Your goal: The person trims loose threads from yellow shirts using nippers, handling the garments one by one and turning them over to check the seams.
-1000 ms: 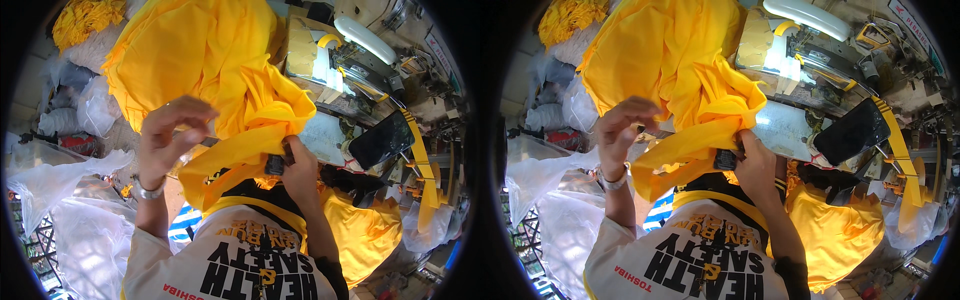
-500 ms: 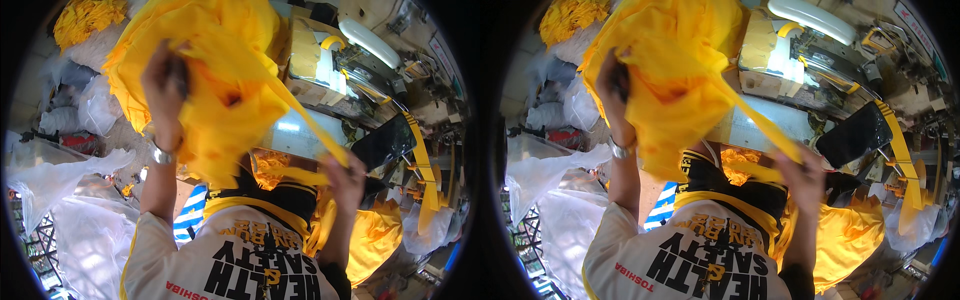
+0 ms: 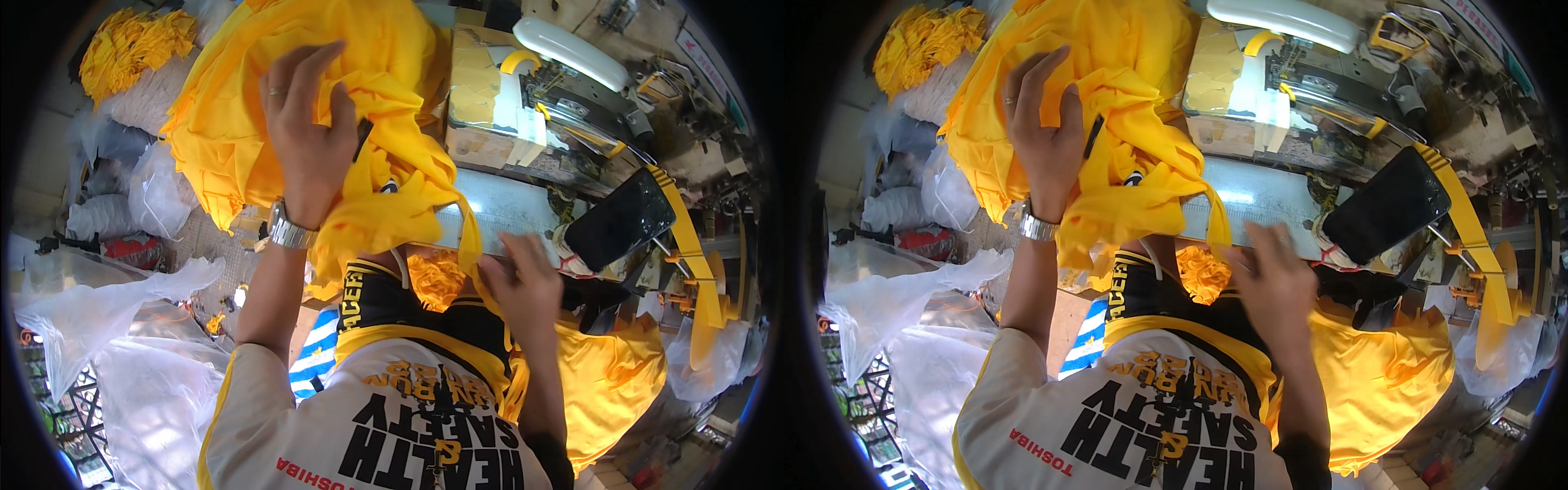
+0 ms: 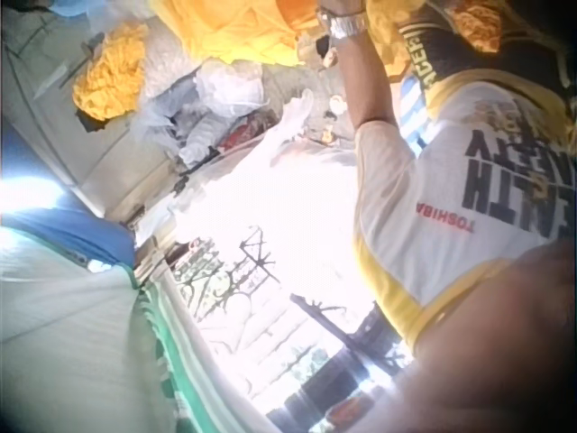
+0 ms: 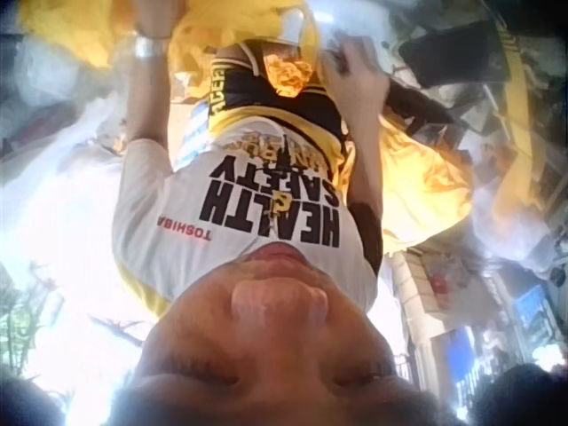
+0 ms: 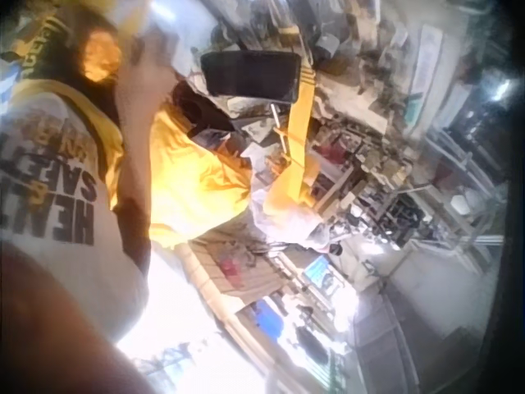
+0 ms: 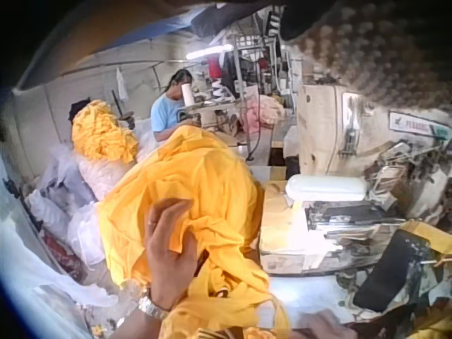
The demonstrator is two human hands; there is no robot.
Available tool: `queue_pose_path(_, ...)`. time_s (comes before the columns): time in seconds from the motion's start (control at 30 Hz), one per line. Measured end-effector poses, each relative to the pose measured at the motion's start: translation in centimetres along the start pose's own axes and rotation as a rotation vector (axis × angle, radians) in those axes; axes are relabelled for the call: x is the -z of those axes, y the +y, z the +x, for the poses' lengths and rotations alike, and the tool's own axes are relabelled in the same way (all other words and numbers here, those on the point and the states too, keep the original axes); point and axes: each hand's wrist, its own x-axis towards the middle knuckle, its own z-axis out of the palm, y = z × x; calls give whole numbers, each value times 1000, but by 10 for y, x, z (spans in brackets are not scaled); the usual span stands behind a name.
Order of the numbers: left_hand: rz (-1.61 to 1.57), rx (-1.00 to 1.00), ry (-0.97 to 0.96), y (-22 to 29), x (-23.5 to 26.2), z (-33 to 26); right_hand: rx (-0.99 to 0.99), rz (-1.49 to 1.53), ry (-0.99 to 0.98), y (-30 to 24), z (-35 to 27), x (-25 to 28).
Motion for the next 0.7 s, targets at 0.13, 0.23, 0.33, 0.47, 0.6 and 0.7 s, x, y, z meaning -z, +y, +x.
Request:
queue_pose_path(0.13, -200, -300, -572, 18, -20, 3, 123, -44, -47, -2, 32, -45)
queue_pose_path(0.23, -91, -146, -992, 1, -24, -26, 86, 252, -117, -2, 33, -32)
queue_pose_path(0.33, -59, -153, -556, -41, -19, -30, -36, 388, -385, 12, 4, 19)
queue_pose_path(0.47, 74, 106, 18, -46, 7, 60, -347, -76, -654, 85, -81, 44)
queue_pose_path(0.6, 135, 54, 64, -61, -20, 88, -332, -515, -494, 92, -103, 42)
queue_pose_path(0.7, 414, -179, -188, -82, -27, 61, -210, -464, -238, 50, -73, 33)
